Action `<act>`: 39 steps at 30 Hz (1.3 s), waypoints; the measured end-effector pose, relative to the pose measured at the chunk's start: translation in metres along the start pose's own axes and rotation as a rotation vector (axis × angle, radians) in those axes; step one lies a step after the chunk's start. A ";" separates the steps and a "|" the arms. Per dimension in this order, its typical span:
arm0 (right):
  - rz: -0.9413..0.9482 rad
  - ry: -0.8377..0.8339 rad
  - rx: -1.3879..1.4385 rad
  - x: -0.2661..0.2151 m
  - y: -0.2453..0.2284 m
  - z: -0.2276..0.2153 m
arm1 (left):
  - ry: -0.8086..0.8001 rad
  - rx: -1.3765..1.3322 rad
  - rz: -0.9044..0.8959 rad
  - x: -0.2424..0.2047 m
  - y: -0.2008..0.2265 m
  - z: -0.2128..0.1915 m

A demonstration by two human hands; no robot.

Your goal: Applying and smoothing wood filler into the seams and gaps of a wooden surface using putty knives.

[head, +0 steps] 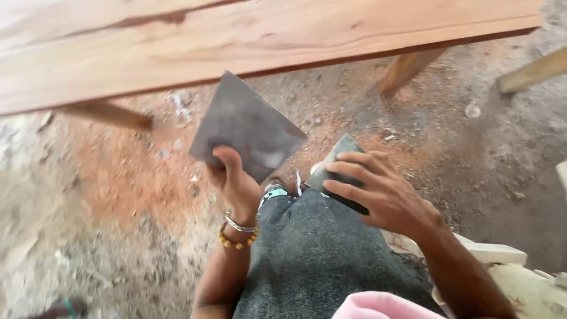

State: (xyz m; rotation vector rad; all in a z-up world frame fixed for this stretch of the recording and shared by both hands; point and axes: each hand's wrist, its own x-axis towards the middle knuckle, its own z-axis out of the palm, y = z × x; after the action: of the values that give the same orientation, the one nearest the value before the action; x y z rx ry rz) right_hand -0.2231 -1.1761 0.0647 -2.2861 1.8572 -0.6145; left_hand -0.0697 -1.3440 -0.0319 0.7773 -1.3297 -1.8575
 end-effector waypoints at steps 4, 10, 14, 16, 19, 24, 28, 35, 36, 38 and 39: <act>-0.054 0.504 0.352 0.008 0.043 -0.014 | -0.073 -0.529 -0.339 0.048 0.016 0.055; 0.305 0.547 0.130 -0.002 0.159 -0.011 | -0.302 -0.610 -0.647 0.149 0.019 0.112; 0.555 0.337 -0.227 0.028 0.192 -0.055 | -0.405 -0.513 -0.735 0.238 0.000 0.137; 0.519 0.510 -0.256 0.060 0.214 -0.075 | -0.448 -0.370 -0.611 0.282 -0.004 0.163; 0.648 0.047 -0.336 0.085 0.244 -0.082 | -0.545 -0.234 -0.522 0.331 -0.020 0.189; 0.720 0.328 -0.216 0.115 0.286 -0.093 | -0.547 -0.008 -0.546 0.375 -0.026 0.227; 0.627 0.636 0.081 0.110 0.343 -0.090 | -0.497 -0.446 -0.746 0.424 -0.011 0.283; 0.702 0.555 0.152 0.023 0.458 -0.090 | -0.463 -0.604 -1.053 0.449 -0.069 0.321; 0.723 0.462 0.040 0.002 0.479 -0.088 | -0.442 -0.634 -1.048 0.451 -0.082 0.323; 0.746 0.358 -0.044 -0.033 0.518 -0.082 | -0.395 -0.655 -1.059 0.456 -0.098 0.327; 0.919 0.317 -0.148 -0.047 0.552 -0.083 | -0.410 -0.641 -0.932 0.470 -0.105 0.338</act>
State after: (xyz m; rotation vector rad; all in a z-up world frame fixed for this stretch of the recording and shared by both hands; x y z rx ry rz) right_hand -0.7636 -1.2470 -0.0651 -1.1619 2.8325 -0.6974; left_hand -0.6268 -1.5303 -0.0656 0.7300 -0.4625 -3.0834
